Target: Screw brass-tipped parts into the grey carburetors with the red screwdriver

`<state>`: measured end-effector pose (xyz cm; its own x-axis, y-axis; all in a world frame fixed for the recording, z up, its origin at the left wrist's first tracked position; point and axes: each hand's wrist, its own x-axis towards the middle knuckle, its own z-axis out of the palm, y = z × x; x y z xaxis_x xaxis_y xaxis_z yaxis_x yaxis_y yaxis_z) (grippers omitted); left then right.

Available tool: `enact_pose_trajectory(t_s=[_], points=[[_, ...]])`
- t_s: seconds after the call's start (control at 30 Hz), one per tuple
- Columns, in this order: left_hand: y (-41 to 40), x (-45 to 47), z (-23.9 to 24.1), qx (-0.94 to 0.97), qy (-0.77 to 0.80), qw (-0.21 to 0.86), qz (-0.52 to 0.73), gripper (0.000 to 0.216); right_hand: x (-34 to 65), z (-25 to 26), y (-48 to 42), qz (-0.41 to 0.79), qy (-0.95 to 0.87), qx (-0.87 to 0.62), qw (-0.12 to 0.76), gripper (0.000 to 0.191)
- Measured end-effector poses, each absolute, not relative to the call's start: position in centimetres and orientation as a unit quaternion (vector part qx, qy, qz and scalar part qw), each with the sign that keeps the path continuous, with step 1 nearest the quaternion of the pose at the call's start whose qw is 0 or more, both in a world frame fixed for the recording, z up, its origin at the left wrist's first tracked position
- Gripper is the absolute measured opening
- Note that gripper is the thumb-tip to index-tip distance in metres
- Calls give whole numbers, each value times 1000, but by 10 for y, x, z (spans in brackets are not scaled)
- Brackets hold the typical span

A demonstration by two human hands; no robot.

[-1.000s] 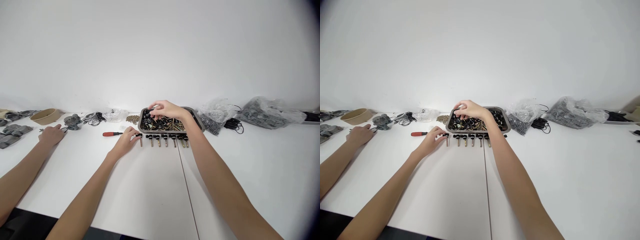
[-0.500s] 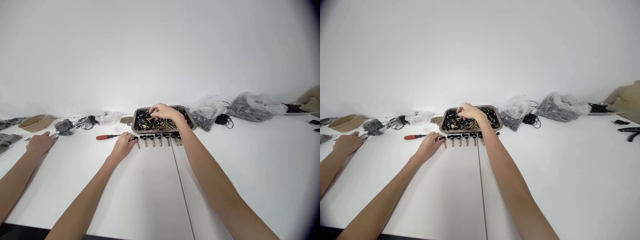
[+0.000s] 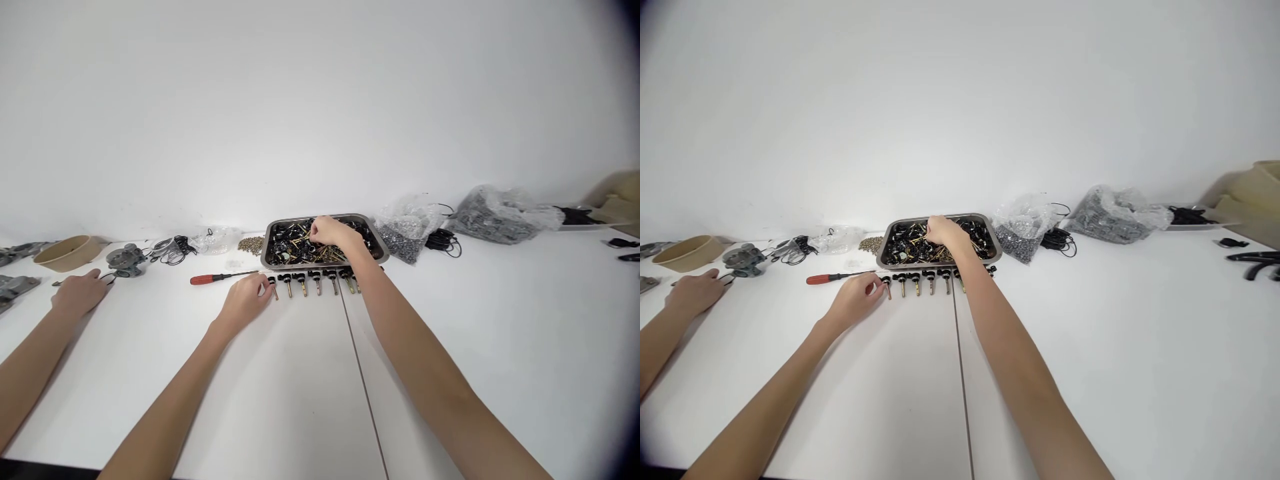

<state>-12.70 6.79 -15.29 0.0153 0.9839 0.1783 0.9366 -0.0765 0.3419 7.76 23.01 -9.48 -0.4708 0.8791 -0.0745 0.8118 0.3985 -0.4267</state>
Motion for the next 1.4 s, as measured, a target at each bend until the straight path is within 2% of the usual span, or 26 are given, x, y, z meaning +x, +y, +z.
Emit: enact_pose_trajectory(t_s=[0.27, 0.47, 0.7, 0.83, 1.0, 1.13, 1.27, 1.4], points=[[67, -133, -150, 723, 675, 91, 113, 23, 76, -92, 227, 187, -825, -532, 15, 8], [68, -132, -154, 718, 686, 74, 97, 33, 75, -88, 222, 197, -804, -559, -40, 17], [70, -132, -160, 719, 684, 77, 97, 32, 75, -92, 224, 203, -794, -569, -63, 24], [70, -131, -159, 714, 686, 88, 111, 32, 77, -91, 224, 201, -799, -563, -61, 21], [71, -133, -157, 700, 683, 80, 191, 30, 83, -80, 224, 186, -812, -552, -26, 16], [72, -138, -157, 683, 651, 78, 323, 24, 80, -71, 219, 191, -838, -511, 28, 9], [73, -138, -151, 605, 617, 201, 461, 30, 65, -69, 204, 259, -877, -392, 103, 13], [72, -136, -144, 565, 568, 317, 508, 45, 52, -72, 190, 319, -892, -289, 140, 14]])
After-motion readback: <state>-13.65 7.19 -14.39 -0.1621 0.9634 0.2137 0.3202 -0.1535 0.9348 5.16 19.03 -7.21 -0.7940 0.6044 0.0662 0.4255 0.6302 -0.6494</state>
